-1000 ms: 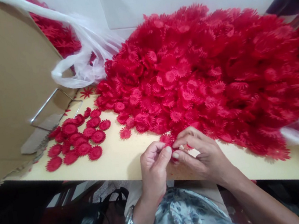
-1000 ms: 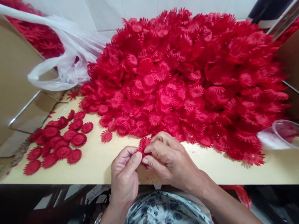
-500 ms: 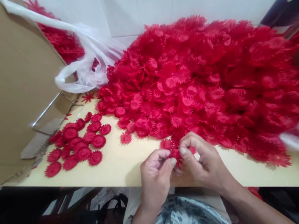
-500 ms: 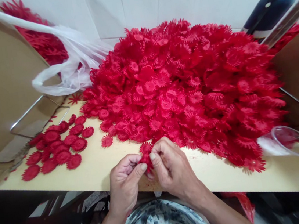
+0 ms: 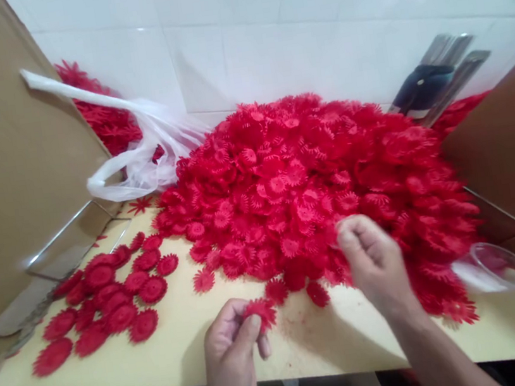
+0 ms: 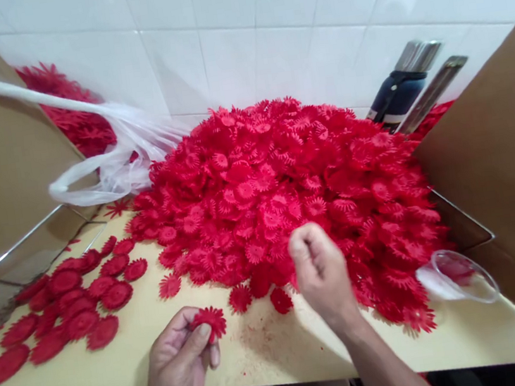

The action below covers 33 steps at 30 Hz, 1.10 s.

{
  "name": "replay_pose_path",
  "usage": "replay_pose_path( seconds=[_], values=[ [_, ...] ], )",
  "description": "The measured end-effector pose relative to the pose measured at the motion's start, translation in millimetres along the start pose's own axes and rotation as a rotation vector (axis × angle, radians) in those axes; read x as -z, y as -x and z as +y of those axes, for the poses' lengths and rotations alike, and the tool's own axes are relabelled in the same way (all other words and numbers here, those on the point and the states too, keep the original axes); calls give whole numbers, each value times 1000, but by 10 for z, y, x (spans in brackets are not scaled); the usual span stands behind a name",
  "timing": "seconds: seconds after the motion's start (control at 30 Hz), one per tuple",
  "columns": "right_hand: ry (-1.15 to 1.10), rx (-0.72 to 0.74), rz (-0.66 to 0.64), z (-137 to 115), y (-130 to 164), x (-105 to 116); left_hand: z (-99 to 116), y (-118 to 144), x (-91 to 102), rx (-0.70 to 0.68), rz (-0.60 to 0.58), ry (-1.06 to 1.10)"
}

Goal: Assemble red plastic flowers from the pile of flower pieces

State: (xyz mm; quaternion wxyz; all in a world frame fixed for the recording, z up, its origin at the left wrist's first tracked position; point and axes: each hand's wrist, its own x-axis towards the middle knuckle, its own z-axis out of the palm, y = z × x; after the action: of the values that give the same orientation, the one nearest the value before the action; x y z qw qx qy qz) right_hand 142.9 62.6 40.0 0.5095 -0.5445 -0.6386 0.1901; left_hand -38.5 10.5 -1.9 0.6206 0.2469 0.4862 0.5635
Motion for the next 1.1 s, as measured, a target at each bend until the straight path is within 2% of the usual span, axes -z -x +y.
replay_pose_path(
  seconds=[0.03, 0.1, 0.17, 0.27, 0.33, 0.47, 0.57, 0.67, 0.93, 1.1],
  values=[
    [66, 28, 71, 29, -106, 55, 13, -9, 18, 20, 8, 17],
    [250, 175, 160, 111, -326, 133, 42, -14, 15, 61, -17, 41],
    [433, 335, 176, 215, -512, 151, 74, -8, -35, 92, -53, 79],
    [680, 428, 57, 359, -635, 115, 115, -6, -133, 137, -62, 142],
    [756, 447, -35, 418, -615, 99, 132, -10, -179, 157, -48, 163],
    [731, 473, -71, 433, -506, 148, 140, -10, -219, 172, -68, 209],
    [664, 483, 13, 382, -454, 201, 127, -7, -234, 182, -128, 279],
    [549, 500, 74, 292, -382, 205, 105, -13, -243, 167, -111, 255],
    [296, 454, -160, 70, 56, 47, 19, 22, -221, 86, -21, 125],
    [108, 326, -351, -96, 268, -81, -45, 31, -195, 33, -32, -28]
  ],
)
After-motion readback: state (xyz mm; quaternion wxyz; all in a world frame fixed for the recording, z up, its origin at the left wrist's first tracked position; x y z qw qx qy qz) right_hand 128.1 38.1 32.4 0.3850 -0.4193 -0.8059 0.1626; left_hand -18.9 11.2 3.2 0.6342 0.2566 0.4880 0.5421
